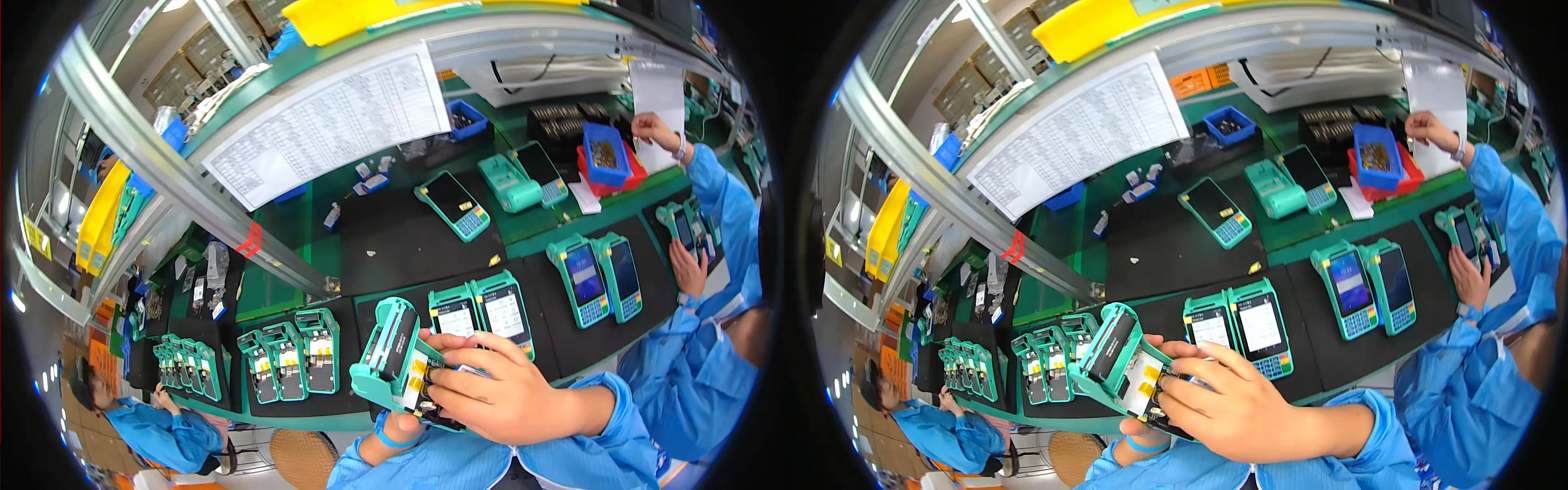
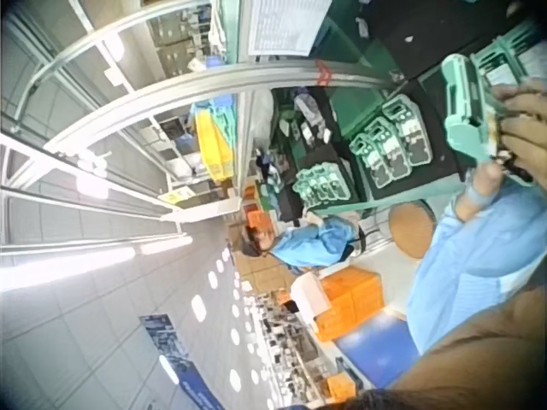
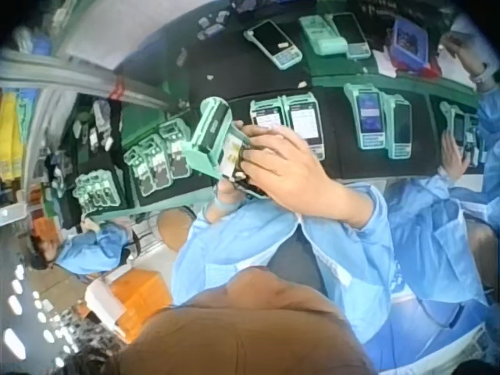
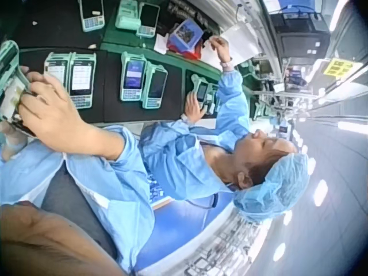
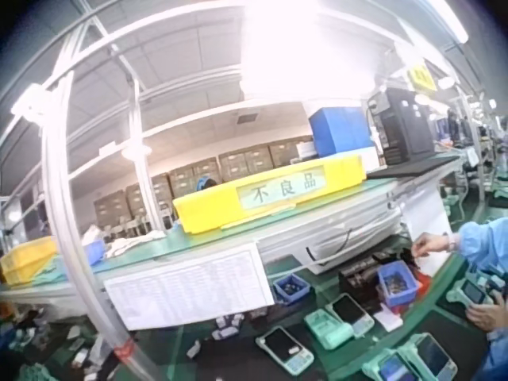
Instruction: The person assembles handheld electronic devices by hand, inserting batteries and screen panels into plastic casings at an assembly line station.
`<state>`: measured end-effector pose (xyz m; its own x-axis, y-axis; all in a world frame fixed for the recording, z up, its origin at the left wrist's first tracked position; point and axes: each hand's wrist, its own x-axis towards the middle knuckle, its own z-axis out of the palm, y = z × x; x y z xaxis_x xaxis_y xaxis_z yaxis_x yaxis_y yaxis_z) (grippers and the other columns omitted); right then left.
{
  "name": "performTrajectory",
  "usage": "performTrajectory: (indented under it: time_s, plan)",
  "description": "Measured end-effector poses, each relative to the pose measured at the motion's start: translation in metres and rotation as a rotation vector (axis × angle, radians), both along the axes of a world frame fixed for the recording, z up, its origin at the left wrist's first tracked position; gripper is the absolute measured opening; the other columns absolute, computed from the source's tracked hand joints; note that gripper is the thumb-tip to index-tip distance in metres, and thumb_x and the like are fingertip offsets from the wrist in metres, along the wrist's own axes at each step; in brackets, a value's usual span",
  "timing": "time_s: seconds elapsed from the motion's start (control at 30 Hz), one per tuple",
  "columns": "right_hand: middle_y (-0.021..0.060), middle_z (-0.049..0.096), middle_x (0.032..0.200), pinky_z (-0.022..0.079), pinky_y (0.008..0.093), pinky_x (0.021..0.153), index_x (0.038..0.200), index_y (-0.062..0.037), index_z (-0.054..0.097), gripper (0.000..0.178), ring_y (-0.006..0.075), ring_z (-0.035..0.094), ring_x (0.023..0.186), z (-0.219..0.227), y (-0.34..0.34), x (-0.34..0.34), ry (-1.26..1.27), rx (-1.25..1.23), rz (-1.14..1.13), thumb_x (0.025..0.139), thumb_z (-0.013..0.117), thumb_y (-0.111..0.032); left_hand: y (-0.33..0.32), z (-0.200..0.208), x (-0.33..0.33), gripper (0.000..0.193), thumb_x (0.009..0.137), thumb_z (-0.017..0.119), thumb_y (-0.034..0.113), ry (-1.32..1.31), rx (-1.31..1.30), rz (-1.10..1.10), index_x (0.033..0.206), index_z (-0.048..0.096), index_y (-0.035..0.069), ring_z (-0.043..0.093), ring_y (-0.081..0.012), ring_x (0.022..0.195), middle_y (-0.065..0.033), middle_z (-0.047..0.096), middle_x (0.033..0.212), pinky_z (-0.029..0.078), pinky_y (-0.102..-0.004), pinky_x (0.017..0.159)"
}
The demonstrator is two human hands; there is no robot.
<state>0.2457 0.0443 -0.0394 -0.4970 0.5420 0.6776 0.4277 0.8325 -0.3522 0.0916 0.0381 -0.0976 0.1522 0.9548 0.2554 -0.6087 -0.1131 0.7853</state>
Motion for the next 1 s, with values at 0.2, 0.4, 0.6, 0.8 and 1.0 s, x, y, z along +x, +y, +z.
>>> performTrajectory:
  time_s: [0.2, 0.4, 0.6, 0.8, 1.0]
  plan:
    - [0.0021, 0.062, 0.092, 0.041, 0.0405, 0.1, 0.086, -0.0095, 0.061, 0.011, 0.018, 0.059, 0.094, -0.009, -0.01, 0.004, 0.038, -0.162, 0.067, 0.077, 0.063, -0.015, -0.002, -0.013, -0.009, 0.117, 0.057, 0.087, 0.057, -0.005, 0.088, -0.157, 0.145, 0.029, 0.005, 0.04, -0.0394, 0.132, -0.0206, 0.043, 0.137, 0.031, -0.0551, 0.112]
    - [0.002, 0.061, 0.08, 0.045, 0.036, 0.085, 0.079, -0.0096, 0.06, 0.005, 0.0182, 0.058, 0.082, -0.011, -0.014, 0.016, -0.041, -0.289, 0.126, 0.078, 0.063, -0.014, 0.0, -0.005, -0.021, 0.124, 0.044, 0.096, 0.043, 0.247, 0.027, -0.33, 0.141, 0.03, 0.002, 0.045, -0.04, 0.128, -0.0233, 0.043, 0.135, 0.032, -0.0567, 0.11]
    - [0.0111, 0.06, 0.081, 0.046, 0.0415, 0.075, 0.09, -0.004, 0.059, 0.012, 0.0299, 0.06, 0.083, -0.034, -0.015, 0.023, 0.053, -0.716, 0.32, 0.089, 0.059, -0.016, -0.025, -0.021, -0.03, 0.109, 0.068, 0.085, 0.021, 0.478, -0.097, -0.25, 0.144, 0.011, 0.001, 0.043, -0.0263, 0.127, -0.0178, 0.041, 0.136, 0.034, -0.0428, 0.106]
    - [0.0104, 0.064, 0.083, 0.05, 0.039, 0.068, 0.096, -0.0058, 0.062, 0.012, 0.0294, 0.063, 0.077, -0.059, -0.018, 0.039, 0.12, -1.09, 0.395, 0.09, 0.054, -0.012, -0.012, -0.001, -0.011, 0.109, 0.072, 0.084, 0.02, 0.656, 0.028, -0.267, 0.146, 0.006, 0.001, 0.037, -0.0256, 0.131, -0.0171, 0.035, 0.139, 0.034, -0.0409, 0.106]
    - [0.0084, 0.064, 0.084, 0.049, 0.0389, 0.068, 0.099, -0.0083, 0.066, 0.015, 0.028, 0.063, 0.076, -0.061, -0.009, 0.048, 0.03, -0.856, 0.444, 0.087, 0.058, -0.015, -0.011, -0.007, -0.013, 0.114, 0.071, 0.085, 0.022, 0.728, 0.116, -0.338, 0.147, 0.003, 0.0, 0.036, -0.0289, 0.132, -0.0209, 0.03, 0.141, 0.033, -0.0418, 0.106]
